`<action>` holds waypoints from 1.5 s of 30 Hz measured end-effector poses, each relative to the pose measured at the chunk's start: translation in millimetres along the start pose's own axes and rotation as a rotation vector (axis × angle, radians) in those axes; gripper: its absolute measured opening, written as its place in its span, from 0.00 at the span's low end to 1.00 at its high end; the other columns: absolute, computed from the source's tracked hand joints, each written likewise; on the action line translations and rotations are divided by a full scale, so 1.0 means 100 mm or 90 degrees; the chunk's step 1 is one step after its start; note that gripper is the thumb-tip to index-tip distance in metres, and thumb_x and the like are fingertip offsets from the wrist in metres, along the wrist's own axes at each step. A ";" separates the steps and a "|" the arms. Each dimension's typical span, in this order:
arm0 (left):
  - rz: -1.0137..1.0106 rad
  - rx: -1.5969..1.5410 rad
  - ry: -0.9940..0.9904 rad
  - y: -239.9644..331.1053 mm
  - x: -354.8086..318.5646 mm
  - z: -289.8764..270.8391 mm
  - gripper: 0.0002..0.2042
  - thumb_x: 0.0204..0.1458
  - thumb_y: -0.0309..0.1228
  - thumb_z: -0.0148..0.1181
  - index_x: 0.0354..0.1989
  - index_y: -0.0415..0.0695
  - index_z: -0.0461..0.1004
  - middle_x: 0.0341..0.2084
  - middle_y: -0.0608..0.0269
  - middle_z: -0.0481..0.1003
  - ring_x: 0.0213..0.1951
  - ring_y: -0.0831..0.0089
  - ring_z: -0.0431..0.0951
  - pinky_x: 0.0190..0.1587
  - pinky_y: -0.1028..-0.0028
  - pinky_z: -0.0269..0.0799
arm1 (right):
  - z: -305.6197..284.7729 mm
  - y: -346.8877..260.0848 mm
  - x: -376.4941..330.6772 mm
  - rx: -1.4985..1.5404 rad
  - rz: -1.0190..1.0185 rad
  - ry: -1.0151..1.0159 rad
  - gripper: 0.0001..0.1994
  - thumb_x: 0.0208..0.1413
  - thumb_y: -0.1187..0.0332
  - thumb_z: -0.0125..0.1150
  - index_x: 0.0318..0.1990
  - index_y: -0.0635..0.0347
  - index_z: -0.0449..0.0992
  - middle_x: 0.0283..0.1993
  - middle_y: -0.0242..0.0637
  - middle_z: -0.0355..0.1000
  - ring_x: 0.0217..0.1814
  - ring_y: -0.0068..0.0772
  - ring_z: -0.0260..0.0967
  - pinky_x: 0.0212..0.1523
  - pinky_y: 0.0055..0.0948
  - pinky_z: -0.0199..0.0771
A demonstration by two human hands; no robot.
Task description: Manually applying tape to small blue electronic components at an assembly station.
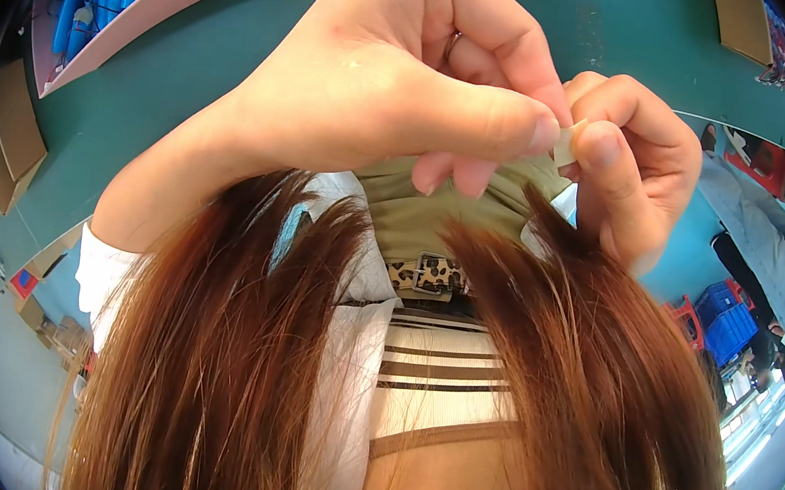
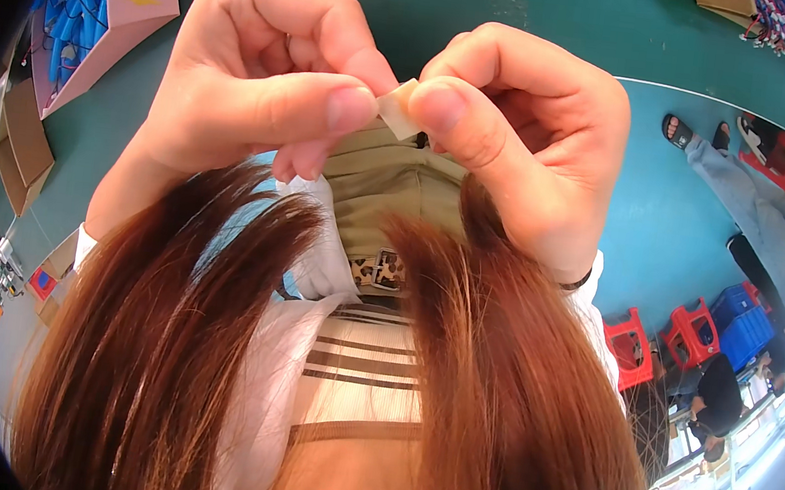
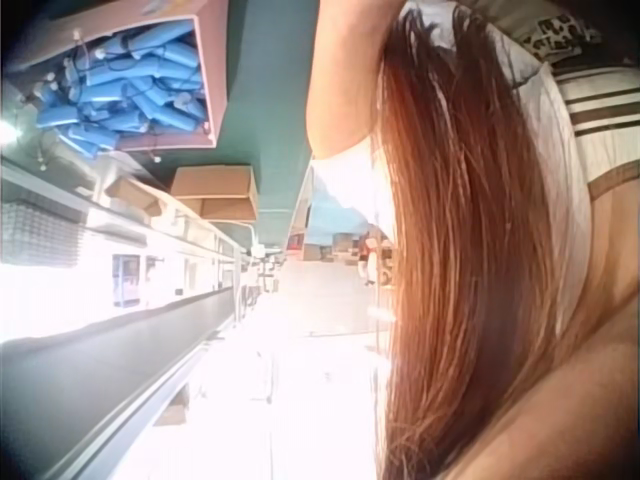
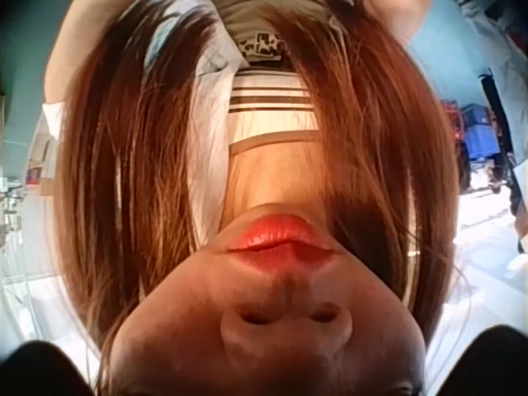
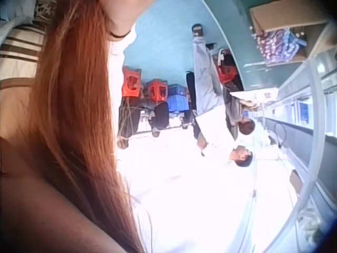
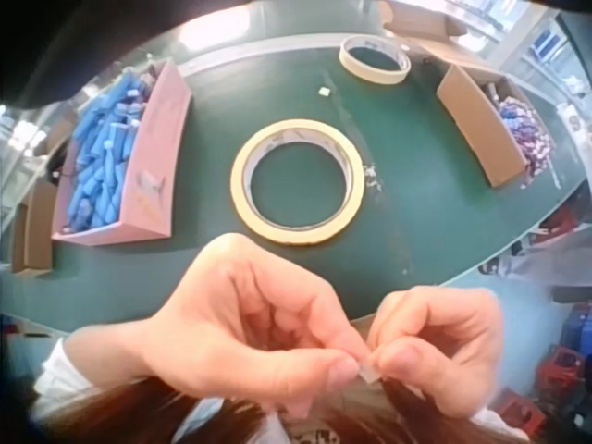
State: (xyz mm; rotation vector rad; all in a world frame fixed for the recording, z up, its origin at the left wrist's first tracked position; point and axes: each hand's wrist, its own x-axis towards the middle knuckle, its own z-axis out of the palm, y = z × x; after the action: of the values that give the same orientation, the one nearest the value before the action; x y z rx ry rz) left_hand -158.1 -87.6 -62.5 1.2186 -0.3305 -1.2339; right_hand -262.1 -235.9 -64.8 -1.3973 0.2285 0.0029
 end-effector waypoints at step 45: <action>0.033 0.071 0.046 -0.05 -0.02 0.05 0.02 0.38 0.21 0.53 0.18 0.35 0.69 0.10 0.68 0.67 0.12 0.87 0.64 0.14 0.87 0.55 | -0.01 -0.06 -0.07 -0.211 -0.043 -0.024 0.06 0.50 0.76 0.53 0.25 0.69 0.68 0.22 0.33 0.64 0.24 0.18 0.54 0.27 0.16 0.52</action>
State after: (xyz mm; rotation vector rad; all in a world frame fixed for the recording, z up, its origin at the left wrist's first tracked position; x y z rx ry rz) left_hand -164.9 -87.7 -63.7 1.3388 -0.3802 -1.1368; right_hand -268.2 -237.1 -58.1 -1.7333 0.1538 0.0116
